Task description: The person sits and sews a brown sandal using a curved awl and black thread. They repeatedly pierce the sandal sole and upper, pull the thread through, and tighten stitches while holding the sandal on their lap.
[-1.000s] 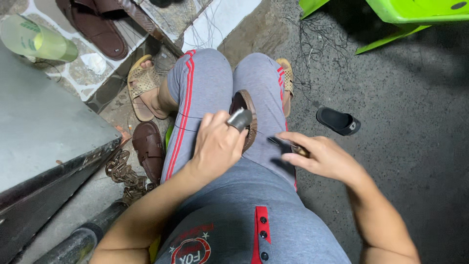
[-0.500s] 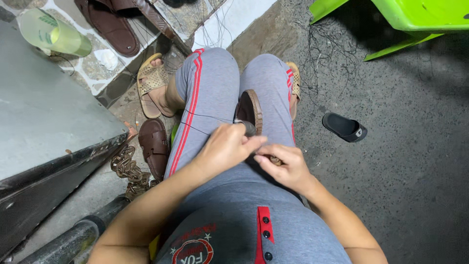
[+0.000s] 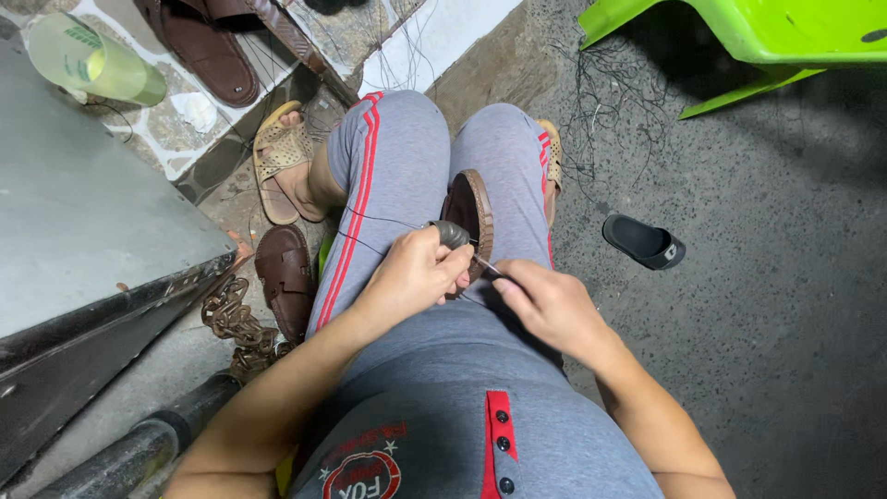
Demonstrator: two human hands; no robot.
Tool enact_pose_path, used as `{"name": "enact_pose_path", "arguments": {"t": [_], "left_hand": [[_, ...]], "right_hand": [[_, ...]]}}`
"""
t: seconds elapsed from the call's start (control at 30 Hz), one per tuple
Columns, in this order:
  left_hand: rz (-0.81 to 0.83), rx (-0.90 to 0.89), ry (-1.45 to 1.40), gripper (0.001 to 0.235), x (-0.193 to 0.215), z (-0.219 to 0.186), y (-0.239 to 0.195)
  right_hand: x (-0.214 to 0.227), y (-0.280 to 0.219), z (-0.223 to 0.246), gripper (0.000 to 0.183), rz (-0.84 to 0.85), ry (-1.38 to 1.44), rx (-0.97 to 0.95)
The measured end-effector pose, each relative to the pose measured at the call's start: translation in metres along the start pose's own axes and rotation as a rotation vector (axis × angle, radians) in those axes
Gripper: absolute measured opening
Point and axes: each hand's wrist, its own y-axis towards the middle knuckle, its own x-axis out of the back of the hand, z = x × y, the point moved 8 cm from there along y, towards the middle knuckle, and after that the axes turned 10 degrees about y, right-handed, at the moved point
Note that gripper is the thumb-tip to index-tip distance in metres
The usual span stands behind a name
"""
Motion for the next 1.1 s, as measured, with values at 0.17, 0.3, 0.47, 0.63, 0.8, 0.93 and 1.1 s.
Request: {"name": "enact_pose_path", "arguments": {"t": [0.17, 0.3, 0.47, 0.63, 0.8, 0.93, 1.1], "left_hand": [[-0.079, -0.092, 0.001, 0.016, 0.018, -0.008, -0.007], [-0.361, -0.585, 0.251, 0.014, 0.034, -0.039, -0.015], [-0.356, -0.637, 0.730, 0.016, 0.008, -0.018, 0.007], [-0.198, -0.569, 0.770, 0.028, 0.002, -0.010, 0.027], [0.022, -0.644, -0.072, 0.005, 0.010, -0.005, 0.033], [0.105, -0.522, -0.834, 0.009, 0.025, -0.030, 0.020], [0.244, -0.399, -1.041, 0.018, 0.022, -0.043, 0.072]], "right_hand": [[0.082, -0.014, -0.061, 0.018, -0.373, 0.820, -0.475], [0.211, -0.047, -0.162, 0.023, -0.629, 1.230, -0.221], [0.265, -0.083, -0.214, 0.022, -1.209, 1.174, -0.218], [0.112, -0.012, -0.016, 0.008, -0.625, 0.144, 0.033], [0.022, 0.027, -0.026, 0.013, -0.284, 0.169, 0.165], [0.025, 0.032, -0.038, 0.007, -0.247, 0.187, 0.048], [0.013, 0.035, -0.049, 0.004, -0.091, 0.647, -0.190]]}}
